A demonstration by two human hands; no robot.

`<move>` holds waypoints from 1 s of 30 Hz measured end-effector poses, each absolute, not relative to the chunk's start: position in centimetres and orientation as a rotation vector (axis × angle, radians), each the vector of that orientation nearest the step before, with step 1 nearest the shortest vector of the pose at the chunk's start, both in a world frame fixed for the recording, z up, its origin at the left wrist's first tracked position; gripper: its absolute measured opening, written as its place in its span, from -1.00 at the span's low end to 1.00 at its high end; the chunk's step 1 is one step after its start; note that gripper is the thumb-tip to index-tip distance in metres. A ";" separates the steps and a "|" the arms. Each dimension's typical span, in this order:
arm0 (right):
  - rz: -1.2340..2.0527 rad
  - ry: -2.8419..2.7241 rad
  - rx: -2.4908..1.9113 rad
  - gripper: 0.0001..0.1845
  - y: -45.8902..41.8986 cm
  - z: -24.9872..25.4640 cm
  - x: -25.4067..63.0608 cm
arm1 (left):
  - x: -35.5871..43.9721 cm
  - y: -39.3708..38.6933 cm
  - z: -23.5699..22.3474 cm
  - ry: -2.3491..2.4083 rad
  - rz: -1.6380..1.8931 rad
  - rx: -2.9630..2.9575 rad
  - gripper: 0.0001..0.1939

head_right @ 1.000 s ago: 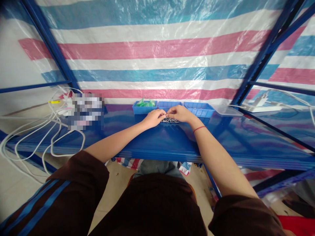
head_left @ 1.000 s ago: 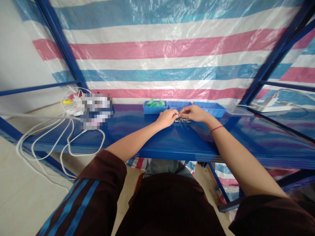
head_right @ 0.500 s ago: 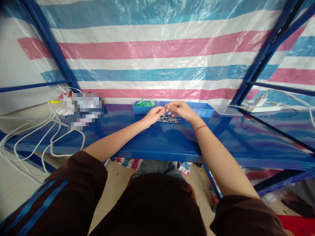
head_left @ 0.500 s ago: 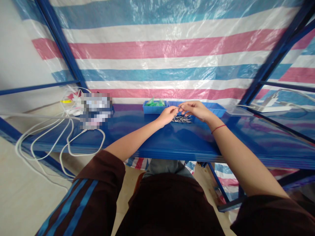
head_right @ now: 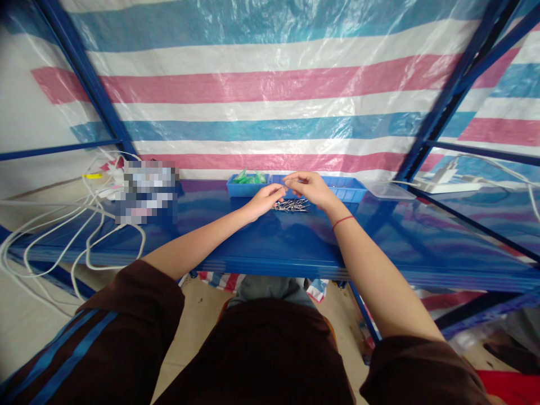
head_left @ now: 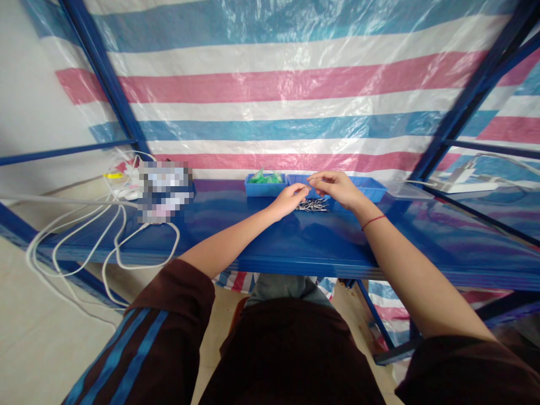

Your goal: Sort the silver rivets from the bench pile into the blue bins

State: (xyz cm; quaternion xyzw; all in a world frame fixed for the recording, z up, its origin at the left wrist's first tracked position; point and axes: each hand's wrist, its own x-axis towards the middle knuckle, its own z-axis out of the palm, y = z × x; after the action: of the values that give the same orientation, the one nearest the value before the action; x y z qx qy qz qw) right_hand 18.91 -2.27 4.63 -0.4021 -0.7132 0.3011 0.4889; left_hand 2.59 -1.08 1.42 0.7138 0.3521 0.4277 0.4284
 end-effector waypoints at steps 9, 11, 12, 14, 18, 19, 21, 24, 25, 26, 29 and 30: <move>0.516 -1.877 -1.008 -0.69 -1.7 4.4 19.3 | 2.3 -0.1 1.2 0.909 1.349 1.846 -0.87; 0.518 -1.914 -1.017 -0.71 -1.4 4.3 19.5 | 2.3 0.0 1.1 0.917 1.348 1.887 -0.84; 0.531 -1.920 -1.029 -0.72 -1.3 4.2 19.6 | 2.2 0.0 1.1 0.934 1.337 1.920 -0.82; 0.559 -1.871 -1.079 -0.76 -1.1 4.3 20.0 | 2.1 -0.2 1.0 0.994 1.287 2.021 -0.77; 0.554 -1.422 -1.239 -0.86 -0.4 4.6 21.4 | 1.7 -0.9 0.8 1.089 1.067 2.421 -0.61; 0.558 -1.266 -1.266 -0.88 -0.2 4.7 21.9 | 1.6 -1.0 0.8 1.103 0.988 2.526 -0.60; 0.584 -0.973 -1.303 -0.89 0.3 4.8 23.0 | 1.4 -1.3 0.7 1.128 0.831 2.662 -0.61; 0.664 -0.671 -1.333 -0.86 0.7 4.8 24.6 | 1.2 -1.2 0.5 1.142 0.710 2.710 -0.62; 0.704 -0.613 -1.336 -0.85 0.8 4.7 25.0 | 1.1 -1.1 0.4 1.141 0.696 2.711 -0.64; 0.745 -0.575 -1.333 -0.85 0.8 4.6 25.3 | 1.0 -1.0 0.3 1.138 0.690 2.710 -0.67; 0.819 -0.635 -1.343 -0.88 0.7 4.6 25.4 | 0.9 -0.6 0.2 1.102 0.712 2.689 -0.80; 0.817 -0.689 -1.349 -0.90 0.6 4.6 25.1 | 0.9 -0.5 0.2 1.084 0.731 2.676 -0.83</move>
State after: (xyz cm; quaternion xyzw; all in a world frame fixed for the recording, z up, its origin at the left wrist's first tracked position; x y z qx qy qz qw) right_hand 25.13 0.60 4.58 -0.5944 -0.3034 0.3601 0.6519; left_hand 0.86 -0.52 0.18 0.8955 0.3627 0.2446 0.0817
